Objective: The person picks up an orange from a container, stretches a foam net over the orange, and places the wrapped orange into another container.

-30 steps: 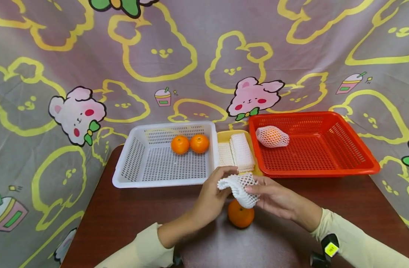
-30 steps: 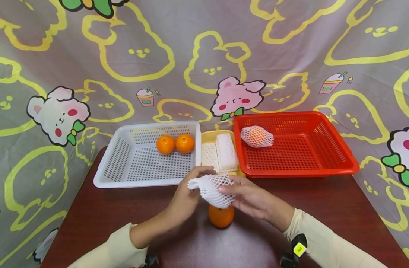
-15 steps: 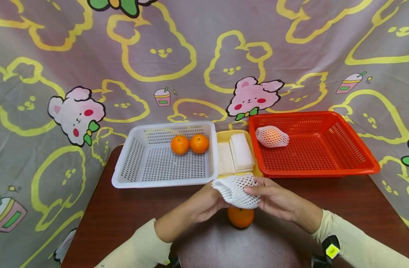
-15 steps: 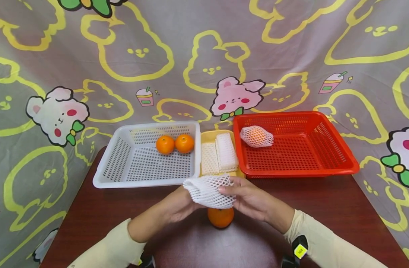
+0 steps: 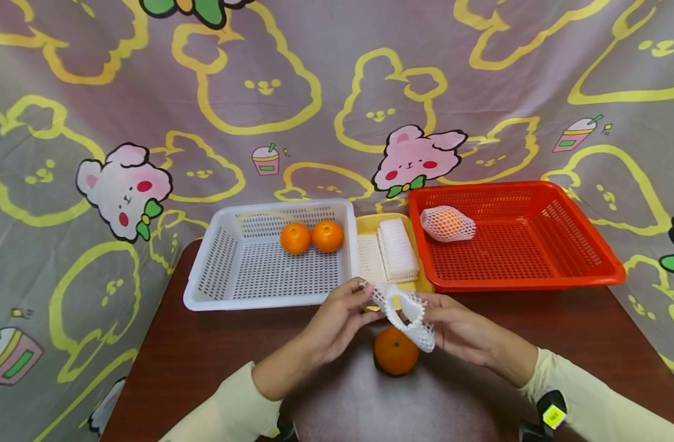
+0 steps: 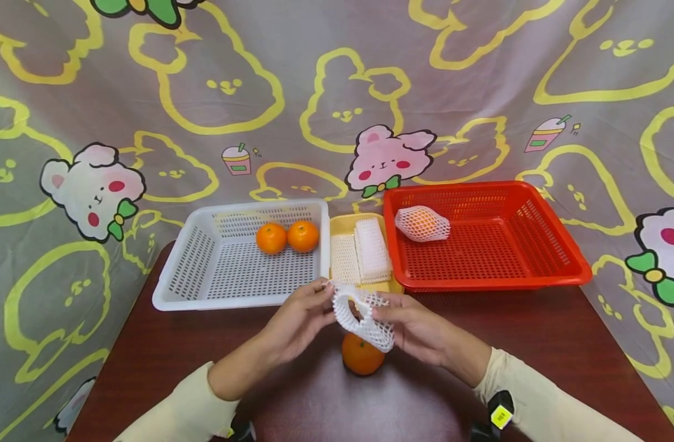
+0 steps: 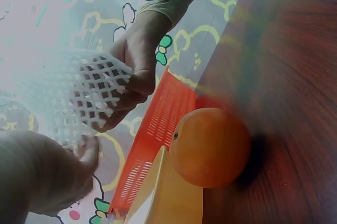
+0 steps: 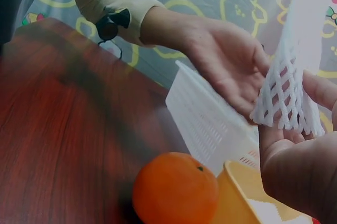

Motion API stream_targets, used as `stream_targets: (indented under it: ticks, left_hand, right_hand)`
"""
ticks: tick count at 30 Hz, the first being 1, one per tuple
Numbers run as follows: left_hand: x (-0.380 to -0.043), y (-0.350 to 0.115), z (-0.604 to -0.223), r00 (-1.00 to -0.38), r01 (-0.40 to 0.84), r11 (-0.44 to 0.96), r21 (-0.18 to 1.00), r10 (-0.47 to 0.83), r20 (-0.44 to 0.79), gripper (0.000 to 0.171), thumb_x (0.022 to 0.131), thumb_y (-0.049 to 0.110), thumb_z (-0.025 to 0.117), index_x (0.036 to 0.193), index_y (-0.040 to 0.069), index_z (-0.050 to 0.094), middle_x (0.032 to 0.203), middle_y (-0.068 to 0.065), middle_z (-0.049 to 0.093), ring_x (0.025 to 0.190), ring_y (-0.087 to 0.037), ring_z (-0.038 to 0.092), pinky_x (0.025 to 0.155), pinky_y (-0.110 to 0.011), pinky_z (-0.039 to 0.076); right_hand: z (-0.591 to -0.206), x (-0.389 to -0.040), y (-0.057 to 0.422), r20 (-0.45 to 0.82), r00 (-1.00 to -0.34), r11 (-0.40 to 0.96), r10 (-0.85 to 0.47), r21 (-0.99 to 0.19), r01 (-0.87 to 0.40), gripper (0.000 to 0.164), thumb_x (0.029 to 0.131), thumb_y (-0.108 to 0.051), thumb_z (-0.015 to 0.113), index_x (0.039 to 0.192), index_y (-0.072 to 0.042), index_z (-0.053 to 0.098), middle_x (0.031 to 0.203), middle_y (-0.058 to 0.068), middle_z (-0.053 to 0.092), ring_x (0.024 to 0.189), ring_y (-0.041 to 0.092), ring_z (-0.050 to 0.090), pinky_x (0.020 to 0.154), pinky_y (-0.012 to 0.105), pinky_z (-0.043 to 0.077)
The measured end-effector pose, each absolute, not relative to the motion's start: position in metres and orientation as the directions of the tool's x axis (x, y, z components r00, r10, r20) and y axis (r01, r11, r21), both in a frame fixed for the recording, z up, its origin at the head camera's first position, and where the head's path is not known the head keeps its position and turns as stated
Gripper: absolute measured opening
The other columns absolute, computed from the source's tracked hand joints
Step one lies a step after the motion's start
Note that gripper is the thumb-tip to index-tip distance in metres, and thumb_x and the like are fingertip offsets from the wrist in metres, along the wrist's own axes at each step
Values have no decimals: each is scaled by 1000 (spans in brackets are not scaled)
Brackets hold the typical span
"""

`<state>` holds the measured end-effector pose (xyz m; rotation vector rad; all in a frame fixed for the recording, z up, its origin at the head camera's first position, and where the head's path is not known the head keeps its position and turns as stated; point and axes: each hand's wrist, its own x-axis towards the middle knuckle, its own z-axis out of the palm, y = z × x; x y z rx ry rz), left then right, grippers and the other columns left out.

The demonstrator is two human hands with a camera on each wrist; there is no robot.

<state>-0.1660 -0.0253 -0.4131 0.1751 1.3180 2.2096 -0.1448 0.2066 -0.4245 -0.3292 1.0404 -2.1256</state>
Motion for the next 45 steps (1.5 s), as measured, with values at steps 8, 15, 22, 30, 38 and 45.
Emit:
stream_targets:
  ticks: [8,15,22,30,38,45]
  left_hand:
    - [-165,-23,-416,-865,-394,-463,794,479,-150,16,104,21,38,100,11,50,88,1,58,78,-11,56,71,-26,50]
    - [-150,-17,-430,-846,-454,-379,806,468,-257,16,102,22,40,96,10,48,73,4,53,60,-6,50,53,-19,43]
    - [-135,-12,-457,-876,-460,-141,877,235,-422,22,96,23,46,104,4,53,78,2,59,67,-8,56,60,-22,47]
    - [-121,-4,-497,-928,-371,23,928,31,-372,15,99,16,42,94,2,46,92,-6,49,95,-19,46,84,-29,35]
    - [-121,-2,-504,-973,-204,289,935,43,-225,13,101,16,42,92,7,45,82,-6,53,85,-19,50,75,-31,39]
    - [-123,4,-500,-971,-196,295,935,71,-226,13,101,18,42,93,9,45,85,-5,56,87,-17,51,76,-32,40]
  right_hand:
    - [-431,-139,210,-124,-758,-409,-640,-780,473,32,99,1,36,120,-10,56,117,2,66,107,13,62,94,29,51]
    - [-438,-129,208,-252,-828,-243,-500,-877,414,23,99,-11,45,120,-7,52,109,-1,67,98,10,64,85,27,54]
    - [-456,-123,197,-364,-902,48,-233,-931,363,39,93,-25,58,125,-3,53,109,2,62,102,13,55,87,28,46]
    - [-483,-116,183,-307,-951,161,-41,-941,297,27,93,-27,61,104,-3,57,90,3,54,83,12,51,73,24,43]
    - [-497,-114,175,-247,-968,269,44,-930,250,19,97,-26,55,100,-8,58,88,4,54,82,11,49,73,24,39]
    - [-500,-113,173,-309,-948,222,77,-922,318,21,100,-28,49,104,-8,55,90,5,51,83,14,49,73,26,39]
